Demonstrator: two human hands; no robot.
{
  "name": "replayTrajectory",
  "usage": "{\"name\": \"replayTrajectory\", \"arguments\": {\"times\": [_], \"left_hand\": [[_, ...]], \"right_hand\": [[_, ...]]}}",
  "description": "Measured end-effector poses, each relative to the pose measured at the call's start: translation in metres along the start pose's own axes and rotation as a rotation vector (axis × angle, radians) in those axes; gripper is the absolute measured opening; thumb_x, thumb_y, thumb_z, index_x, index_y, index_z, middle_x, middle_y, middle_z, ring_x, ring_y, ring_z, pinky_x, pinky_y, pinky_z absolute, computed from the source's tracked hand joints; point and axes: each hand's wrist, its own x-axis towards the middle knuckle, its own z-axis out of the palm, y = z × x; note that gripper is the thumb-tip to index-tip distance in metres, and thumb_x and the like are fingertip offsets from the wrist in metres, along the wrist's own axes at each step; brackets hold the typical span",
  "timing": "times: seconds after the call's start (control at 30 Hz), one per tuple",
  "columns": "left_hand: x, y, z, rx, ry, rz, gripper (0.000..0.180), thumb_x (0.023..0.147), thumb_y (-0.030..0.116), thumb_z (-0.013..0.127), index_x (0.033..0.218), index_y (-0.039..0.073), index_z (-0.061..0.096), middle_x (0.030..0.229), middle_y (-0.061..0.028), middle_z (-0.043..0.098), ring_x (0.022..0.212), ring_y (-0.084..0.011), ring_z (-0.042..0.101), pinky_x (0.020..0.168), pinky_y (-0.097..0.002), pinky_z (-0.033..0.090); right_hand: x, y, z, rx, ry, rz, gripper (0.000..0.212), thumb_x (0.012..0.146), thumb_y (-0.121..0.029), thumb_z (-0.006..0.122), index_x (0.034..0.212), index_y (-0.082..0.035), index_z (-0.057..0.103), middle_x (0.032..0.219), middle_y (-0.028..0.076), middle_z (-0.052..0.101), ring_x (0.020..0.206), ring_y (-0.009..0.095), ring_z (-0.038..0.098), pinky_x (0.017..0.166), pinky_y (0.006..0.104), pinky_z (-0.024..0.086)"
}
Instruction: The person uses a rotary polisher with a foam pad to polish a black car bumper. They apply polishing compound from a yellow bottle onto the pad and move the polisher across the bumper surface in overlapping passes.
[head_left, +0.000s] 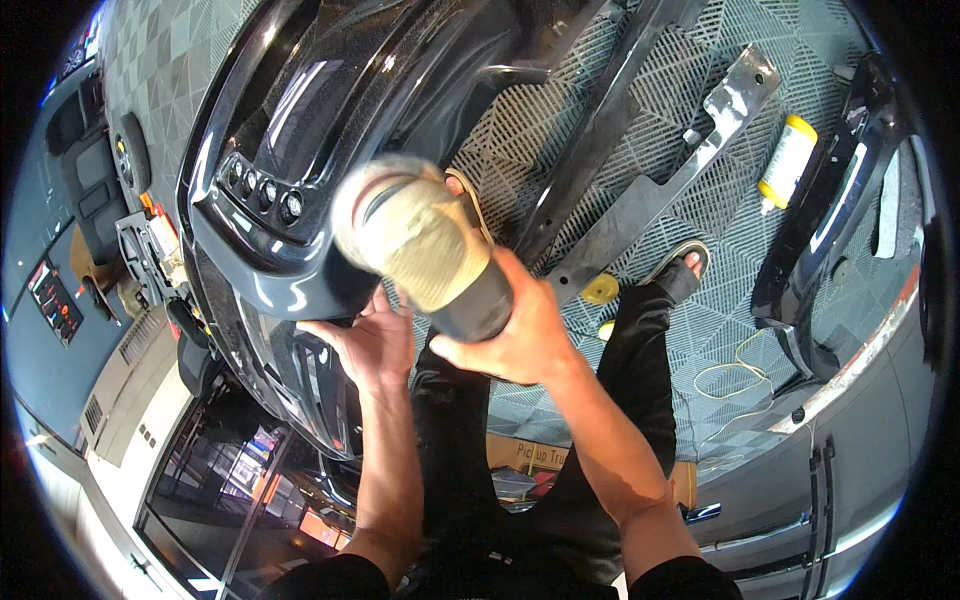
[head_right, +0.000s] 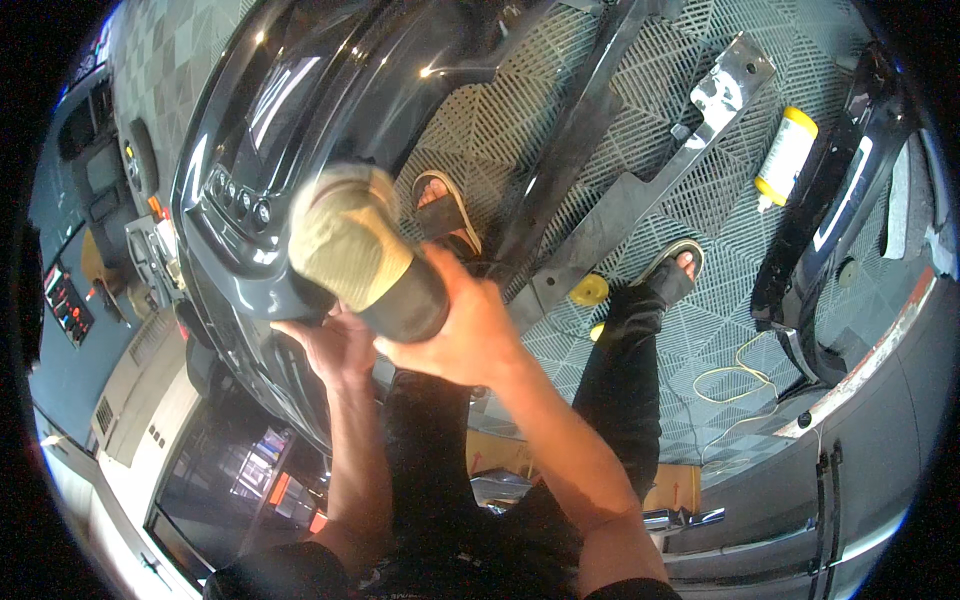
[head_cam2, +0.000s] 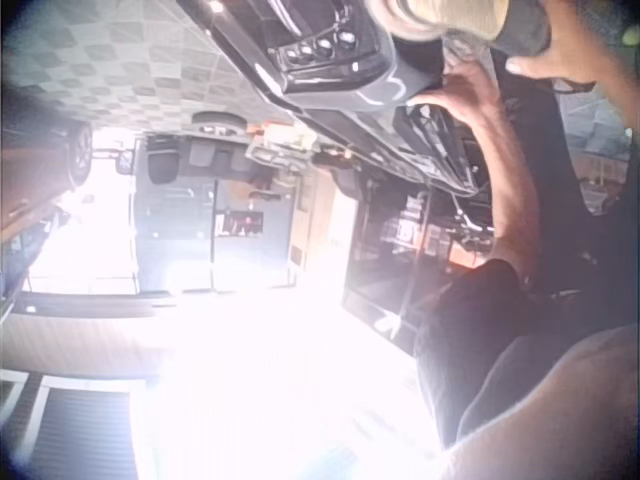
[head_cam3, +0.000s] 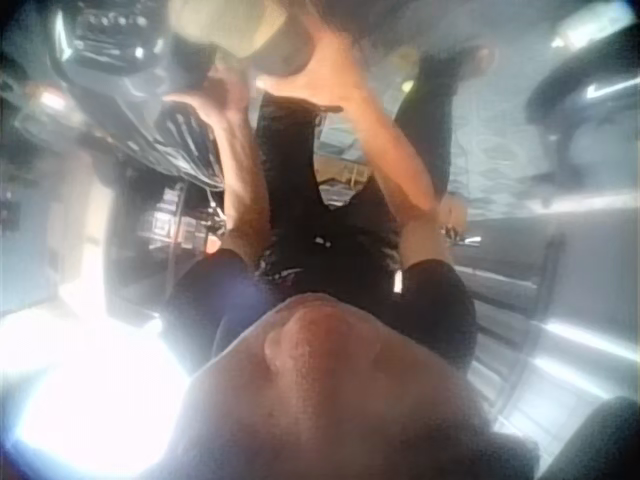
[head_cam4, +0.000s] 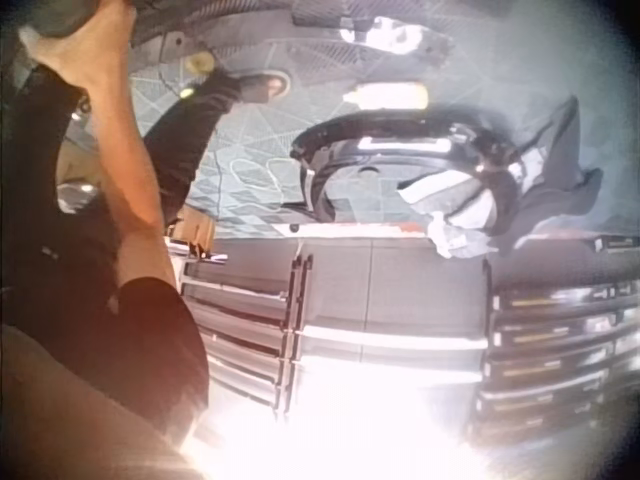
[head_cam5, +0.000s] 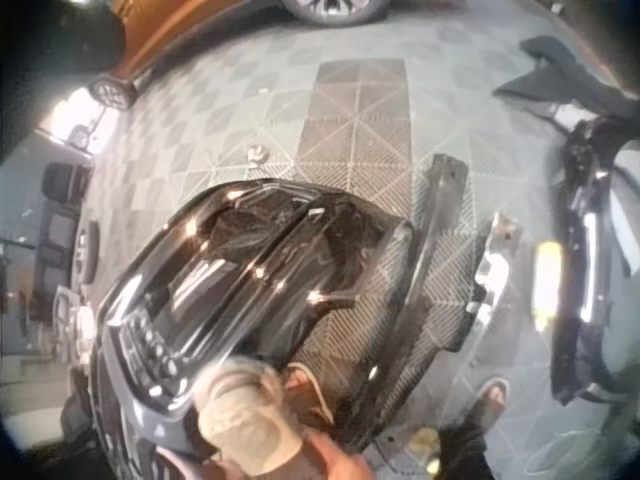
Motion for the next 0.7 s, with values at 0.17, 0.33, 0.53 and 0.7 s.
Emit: {"name": "replayTrajectory", "arguments": {"times": [0.17,0.33,0.53,0.7], "left_hand": [[-0.007,-0.001,0.007,-0.073,0.034,-0.024,0.082,0.084,0.080,0.058,0.134,0.015,0.058,0.132,-0.0036,0.062,0.125,-0.0202,0.055,0.105,-0.0502,0.041],[-0.024,-0.018,0.001,0.101,-0.022,-0.082,0.099,0.087,0.086,0.046,0.139,0.003,0.051,0.145,-0.0143,0.055,0.137,-0.0275,0.048,0.109,-0.0484,0.040],[-0.065,-0.056,-0.010,0.219,-0.318,-0.139,0.108,0.091,0.087,0.031,0.147,-0.005,0.044,0.150,-0.0194,0.051,0.139,-0.0323,0.049,0.117,-0.0475,0.038],[-0.091,-0.074,0.014,0.297,0.112,0.121,0.095,0.098,0.080,0.023,0.158,0.008,0.032,0.154,-0.0127,0.047,0.140,-0.0305,0.047,0.119,-0.0450,0.037]], "right_hand": [[0.023,-0.001,-0.031,0.151,0.111,-0.138,0.077,0.066,-0.024,0.094,0.130,0.000,0.059,0.108,0.013,0.074,0.097,0.021,0.072,0.090,0.0359,0.057],[0.031,-0.004,-0.041,0.123,0.049,-0.209,0.077,0.068,-0.023,0.093,0.132,0.000,0.057,0.111,0.013,0.074,0.101,0.021,0.072,0.091,0.0359,0.057],[0.005,-0.001,-0.026,-0.144,-0.172,-0.194,0.094,0.069,-0.031,0.092,0.144,0.000,0.045,0.119,0.025,0.070,0.109,0.039,0.071,0.094,0.0453,0.058],[-0.006,0.000,-0.020,-0.347,-0.392,-0.145,0.102,0.069,-0.027,0.090,0.152,-0.003,0.034,0.126,0.030,0.066,0.118,0.044,0.066,0.102,0.0474,0.054]]}}
